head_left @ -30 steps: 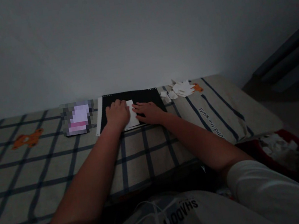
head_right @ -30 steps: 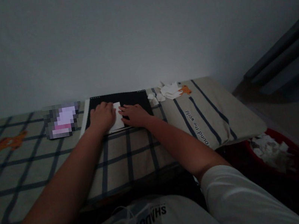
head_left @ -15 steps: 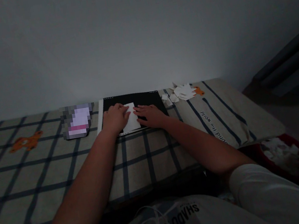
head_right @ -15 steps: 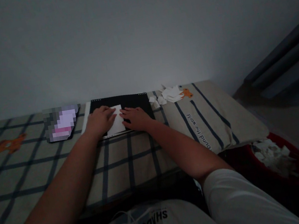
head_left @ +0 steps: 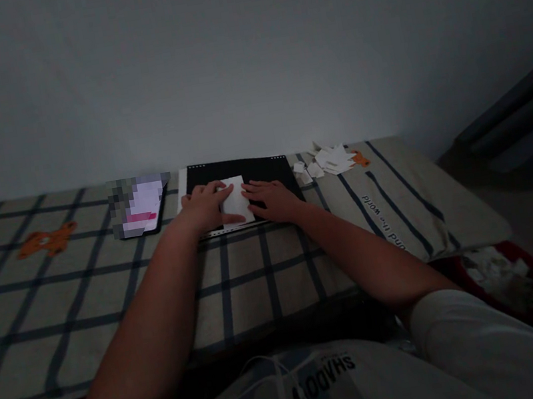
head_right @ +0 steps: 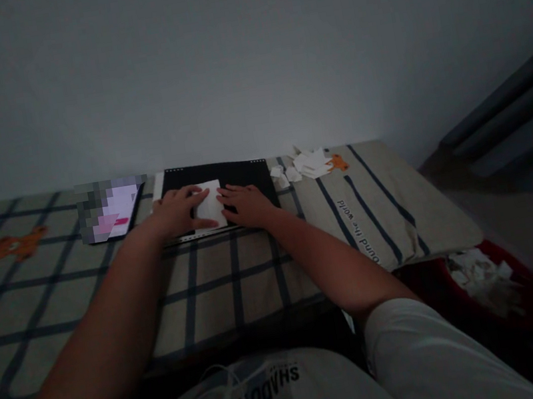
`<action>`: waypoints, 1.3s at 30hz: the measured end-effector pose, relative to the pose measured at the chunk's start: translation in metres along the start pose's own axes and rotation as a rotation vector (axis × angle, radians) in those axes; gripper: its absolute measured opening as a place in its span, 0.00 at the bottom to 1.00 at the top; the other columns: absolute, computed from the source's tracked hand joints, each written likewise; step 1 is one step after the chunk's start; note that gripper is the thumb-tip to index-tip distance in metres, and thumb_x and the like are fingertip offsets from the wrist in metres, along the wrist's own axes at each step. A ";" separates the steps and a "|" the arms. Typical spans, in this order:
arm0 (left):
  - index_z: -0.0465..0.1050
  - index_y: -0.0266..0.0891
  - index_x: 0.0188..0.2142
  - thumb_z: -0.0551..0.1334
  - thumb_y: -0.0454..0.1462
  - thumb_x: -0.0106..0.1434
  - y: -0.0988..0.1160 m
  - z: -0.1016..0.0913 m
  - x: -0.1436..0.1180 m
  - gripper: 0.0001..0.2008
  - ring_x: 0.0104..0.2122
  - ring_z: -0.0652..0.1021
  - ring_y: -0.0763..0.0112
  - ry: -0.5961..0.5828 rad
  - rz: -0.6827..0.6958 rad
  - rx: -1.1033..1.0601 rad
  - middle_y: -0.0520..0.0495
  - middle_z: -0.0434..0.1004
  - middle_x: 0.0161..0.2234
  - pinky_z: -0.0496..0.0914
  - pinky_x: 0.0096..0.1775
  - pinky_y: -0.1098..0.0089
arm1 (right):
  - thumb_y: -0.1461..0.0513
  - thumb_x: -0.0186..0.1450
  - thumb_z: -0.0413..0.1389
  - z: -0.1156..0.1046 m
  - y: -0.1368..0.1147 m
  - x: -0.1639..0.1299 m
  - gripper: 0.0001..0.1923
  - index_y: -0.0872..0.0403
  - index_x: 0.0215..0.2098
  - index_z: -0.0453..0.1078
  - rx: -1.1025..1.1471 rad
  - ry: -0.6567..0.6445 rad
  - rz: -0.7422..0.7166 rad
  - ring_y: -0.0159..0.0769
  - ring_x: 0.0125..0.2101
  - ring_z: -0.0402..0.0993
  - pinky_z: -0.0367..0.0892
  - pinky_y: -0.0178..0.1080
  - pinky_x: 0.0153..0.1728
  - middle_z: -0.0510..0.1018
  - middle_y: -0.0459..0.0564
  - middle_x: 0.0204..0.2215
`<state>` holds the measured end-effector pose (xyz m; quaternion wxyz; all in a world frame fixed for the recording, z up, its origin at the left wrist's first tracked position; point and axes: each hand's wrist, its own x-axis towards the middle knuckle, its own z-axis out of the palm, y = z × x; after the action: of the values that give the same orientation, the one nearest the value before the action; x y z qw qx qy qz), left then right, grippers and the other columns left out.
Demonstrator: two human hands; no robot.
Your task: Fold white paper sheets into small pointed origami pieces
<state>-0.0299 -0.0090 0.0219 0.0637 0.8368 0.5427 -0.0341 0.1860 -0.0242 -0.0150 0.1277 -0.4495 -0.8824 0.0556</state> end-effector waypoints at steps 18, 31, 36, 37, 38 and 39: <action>0.72 0.43 0.59 0.55 0.58 0.68 0.019 0.021 0.006 0.30 0.61 0.63 0.42 0.327 0.044 0.031 0.38 0.66 0.64 0.54 0.59 0.42 | 0.63 0.68 0.55 0.000 0.023 -0.003 0.15 0.53 0.49 0.80 0.179 0.223 -0.152 0.42 0.52 0.77 0.70 0.48 0.56 0.82 0.55 0.50; 0.78 0.44 0.54 0.58 0.51 0.69 0.010 0.018 0.008 0.22 0.54 0.69 0.47 0.345 0.074 0.014 0.40 0.75 0.54 0.60 0.53 0.48 | 0.50 0.62 0.65 -0.003 0.022 -0.007 0.33 0.55 0.61 0.71 0.170 0.055 -0.230 0.50 0.61 0.70 0.63 0.54 0.62 0.74 0.61 0.59; 0.79 0.43 0.51 0.58 0.47 0.69 0.008 0.016 0.009 0.18 0.55 0.70 0.49 0.348 0.096 -0.005 0.42 0.75 0.55 0.61 0.52 0.51 | 0.53 0.63 0.65 -0.006 0.020 -0.010 0.25 0.54 0.56 0.76 0.164 0.063 -0.248 0.48 0.57 0.73 0.66 0.53 0.58 0.78 0.60 0.56; 0.80 0.43 0.50 0.57 0.46 0.69 0.007 0.016 0.009 0.17 0.55 0.70 0.50 0.355 0.106 -0.014 0.42 0.76 0.55 0.62 0.52 0.52 | 0.54 0.63 0.65 -0.007 0.018 -0.010 0.24 0.54 0.55 0.76 0.159 0.063 -0.258 0.48 0.56 0.73 0.66 0.53 0.58 0.78 0.60 0.56; 0.80 0.43 0.49 0.56 0.45 0.70 0.006 0.016 0.009 0.17 0.55 0.71 0.51 0.363 0.114 -0.029 0.43 0.76 0.55 0.62 0.52 0.52 | 0.55 0.62 0.66 -0.007 0.017 -0.010 0.24 0.54 0.55 0.76 0.155 0.064 -0.270 0.48 0.56 0.73 0.67 0.53 0.57 0.78 0.60 0.55; 0.80 0.42 0.48 0.56 0.44 0.70 0.006 0.016 0.009 0.17 0.55 0.71 0.52 0.371 0.120 -0.048 0.43 0.77 0.55 0.63 0.51 0.53 | 0.55 0.62 0.66 -0.008 0.015 -0.010 0.24 0.54 0.55 0.77 0.151 0.067 -0.281 0.48 0.55 0.73 0.67 0.52 0.57 0.78 0.60 0.55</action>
<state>-0.0206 -0.0052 0.0054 -0.0155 0.8580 0.4948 0.1374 0.2054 -0.0237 -0.0124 0.1971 -0.3122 -0.9251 0.0886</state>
